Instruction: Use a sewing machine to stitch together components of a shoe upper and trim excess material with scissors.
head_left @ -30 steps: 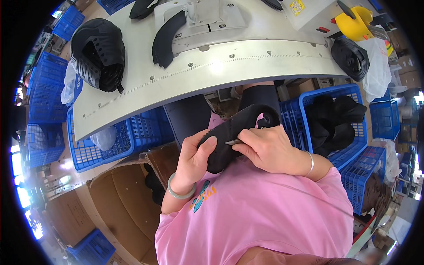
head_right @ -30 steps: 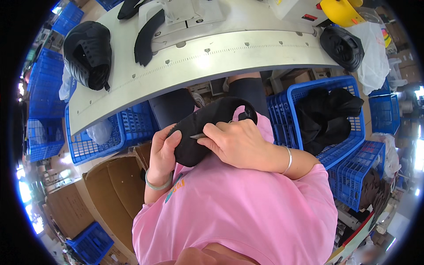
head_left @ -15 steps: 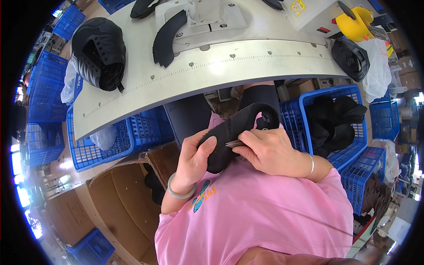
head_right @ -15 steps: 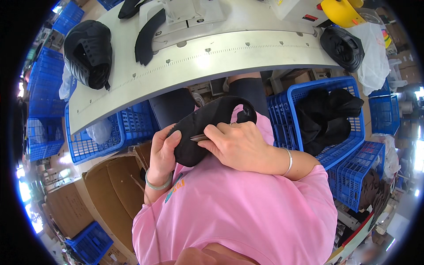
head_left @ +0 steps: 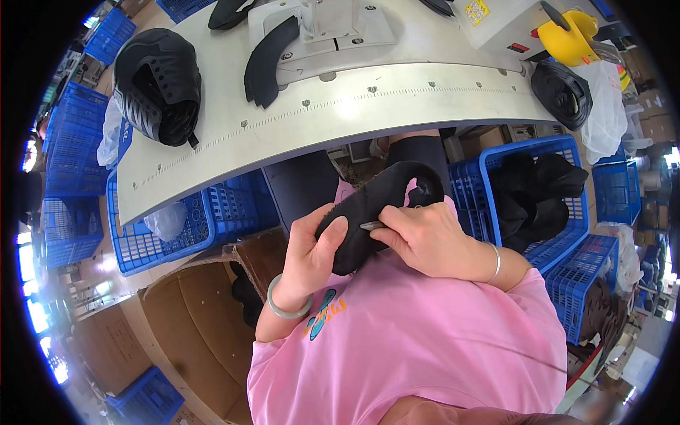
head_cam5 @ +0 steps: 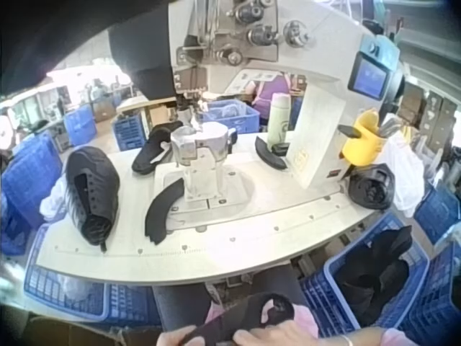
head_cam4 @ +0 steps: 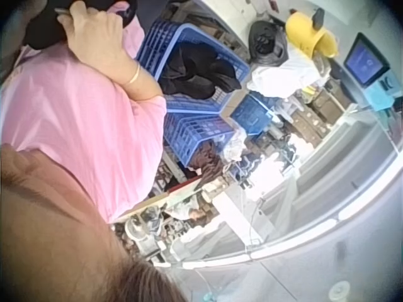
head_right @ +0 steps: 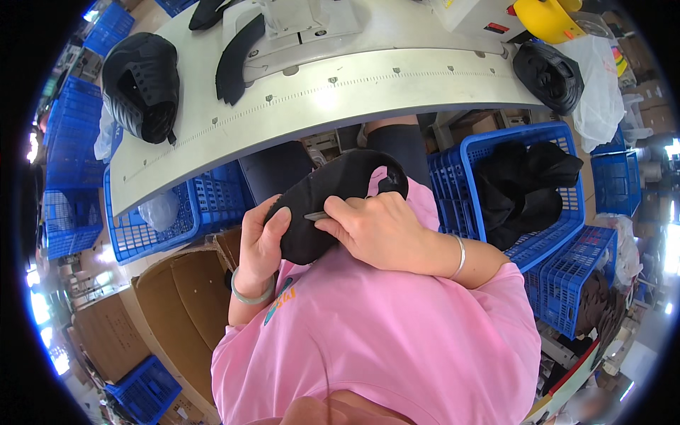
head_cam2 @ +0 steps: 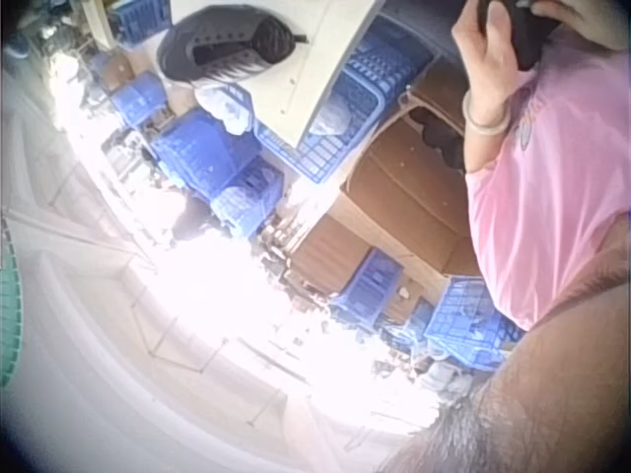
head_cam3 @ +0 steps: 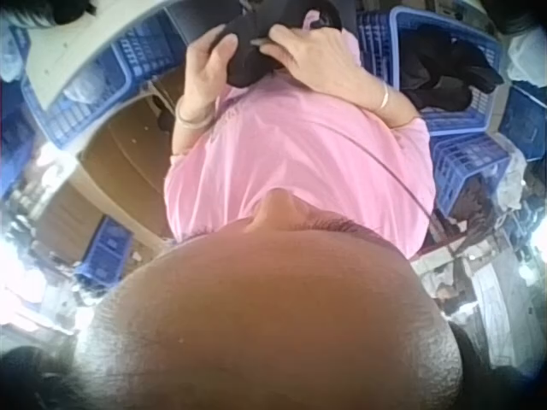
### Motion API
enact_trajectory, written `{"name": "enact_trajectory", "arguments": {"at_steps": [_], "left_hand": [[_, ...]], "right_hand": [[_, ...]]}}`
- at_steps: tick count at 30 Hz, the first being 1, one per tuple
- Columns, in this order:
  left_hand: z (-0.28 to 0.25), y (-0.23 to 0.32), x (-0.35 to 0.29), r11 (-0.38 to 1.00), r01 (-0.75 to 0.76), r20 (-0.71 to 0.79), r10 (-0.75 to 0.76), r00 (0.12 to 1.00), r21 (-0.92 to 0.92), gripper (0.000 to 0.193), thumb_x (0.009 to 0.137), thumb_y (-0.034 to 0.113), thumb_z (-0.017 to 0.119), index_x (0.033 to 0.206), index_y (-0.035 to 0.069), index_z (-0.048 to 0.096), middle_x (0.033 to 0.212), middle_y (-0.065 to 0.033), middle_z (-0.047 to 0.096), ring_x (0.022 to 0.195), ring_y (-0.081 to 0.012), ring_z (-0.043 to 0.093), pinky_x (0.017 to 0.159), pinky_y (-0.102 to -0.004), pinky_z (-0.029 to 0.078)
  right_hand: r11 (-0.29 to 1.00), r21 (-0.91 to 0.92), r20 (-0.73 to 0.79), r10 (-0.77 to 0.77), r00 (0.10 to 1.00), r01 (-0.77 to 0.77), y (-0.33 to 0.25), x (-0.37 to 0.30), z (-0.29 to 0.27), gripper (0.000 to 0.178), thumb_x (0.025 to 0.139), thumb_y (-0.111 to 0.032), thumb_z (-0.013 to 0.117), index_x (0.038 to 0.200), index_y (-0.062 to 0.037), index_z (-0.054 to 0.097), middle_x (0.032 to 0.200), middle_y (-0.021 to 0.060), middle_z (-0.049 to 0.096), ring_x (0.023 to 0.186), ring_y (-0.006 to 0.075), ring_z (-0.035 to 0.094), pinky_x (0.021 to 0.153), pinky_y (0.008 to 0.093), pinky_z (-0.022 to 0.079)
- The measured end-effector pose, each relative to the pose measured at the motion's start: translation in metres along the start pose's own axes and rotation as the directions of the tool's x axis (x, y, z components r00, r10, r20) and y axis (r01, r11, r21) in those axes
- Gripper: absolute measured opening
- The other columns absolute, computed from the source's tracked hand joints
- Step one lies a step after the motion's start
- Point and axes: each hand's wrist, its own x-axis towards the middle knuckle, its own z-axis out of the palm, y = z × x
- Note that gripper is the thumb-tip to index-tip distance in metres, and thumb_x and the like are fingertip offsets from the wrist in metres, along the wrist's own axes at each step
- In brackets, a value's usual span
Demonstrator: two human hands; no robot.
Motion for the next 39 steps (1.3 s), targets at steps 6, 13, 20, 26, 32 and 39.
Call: {"name": "enact_trajectory", "arguments": {"at_steps": [6,13,20,26,32,39], "left_hand": [[0.005,-0.001,0.003,0.992,0.034,-0.056,-0.041,0.998,-0.125,0.029,0.1,0.023,0.048,0.084,0.0,0.054,0.071,0.0066,0.045,0.069,-0.0023,0.035,0.057,-0.0184,0.03],[0.007,-0.004,0.004,0.989,0.033,-0.089,-0.046,0.995,-0.141,0.029,0.101,0.024,0.046,0.082,0.002,0.051,0.072,0.0081,0.042,0.069,-0.0015,0.032,0.056,-0.0181,0.028],[0.006,-0.002,0.004,0.992,0.054,-0.055,-0.061,0.997,-0.11,0.03,0.101,0.023,0.046,0.08,0.002,0.052,0.069,0.0081,0.042,0.066,-0.0019,0.031,0.054,-0.0189,0.028],[0.007,-0.002,0.003,0.998,0.009,-0.068,-0.013,0.998,-0.059,0.03,0.101,0.023,0.047,0.08,0.001,0.05,0.068,0.0067,0.041,0.067,-0.0028,0.032,0.054,-0.0195,0.029],[0.012,0.004,0.001,0.976,-0.158,-0.095,0.173,0.98,0.15,0.03,0.101,0.022,0.046,0.08,0.0,0.049,0.067,0.0039,0.04,0.067,-0.0044,0.032,0.054,-0.021,0.03],[0.009,-0.001,0.009,0.998,0.015,-0.058,-0.019,0.998,-0.063,0.03,0.101,0.023,0.046,0.084,0.0,0.053,0.069,0.0067,0.042,0.067,-0.0028,0.032,0.055,-0.0198,0.029]], "right_hand": [[0.997,0.081,-0.011,0.013,1.0,-0.013,0.001,0.003,-0.001,0.027,0.089,-0.027,0.062,0.075,-0.0073,0.049,0.056,0.0066,0.054,0.047,0.0265,0.055,0.04,0.0374,0.04],[0.981,-0.16,-0.098,-0.126,0.987,0.11,-0.007,0.005,-0.003,0.027,0.081,-0.028,0.07,0.074,-0.0099,0.052,0.055,0.0024,0.049,0.046,0.0169,0.055,0.039,0.0308,0.039],[0.982,-0.149,-0.091,-0.129,0.988,0.114,-0.007,0.004,-0.002,0.027,0.082,-0.028,0.069,0.073,-0.0097,0.051,0.055,0.0029,0.049,0.046,0.0169,0.055,0.039,0.0302,0.039],[0.982,-0.149,-0.08,-0.128,0.989,0.115,-0.008,0.003,-0.002,0.027,0.083,-0.028,0.068,0.074,-0.0094,0.051,0.054,0.0031,0.049,0.046,0.0173,0.055,0.039,0.0304,0.039],[0.993,-0.09,0.007,-0.082,0.997,0.082,-0.007,0.003,-0.001,0.027,0.086,-0.029,0.065,0.075,-0.0083,0.051,0.053,0.0048,0.052,0.045,0.0203,0.056,0.038,0.0332,0.039],[0.996,-0.049,-0.07,-0.076,0.995,0.073,-0.003,0.002,0.003,0.027,0.086,-0.03,0.065,0.075,-0.0086,0.052,0.054,0.0043,0.052,0.045,0.02,0.056,0.039,0.0331,0.039]]}}
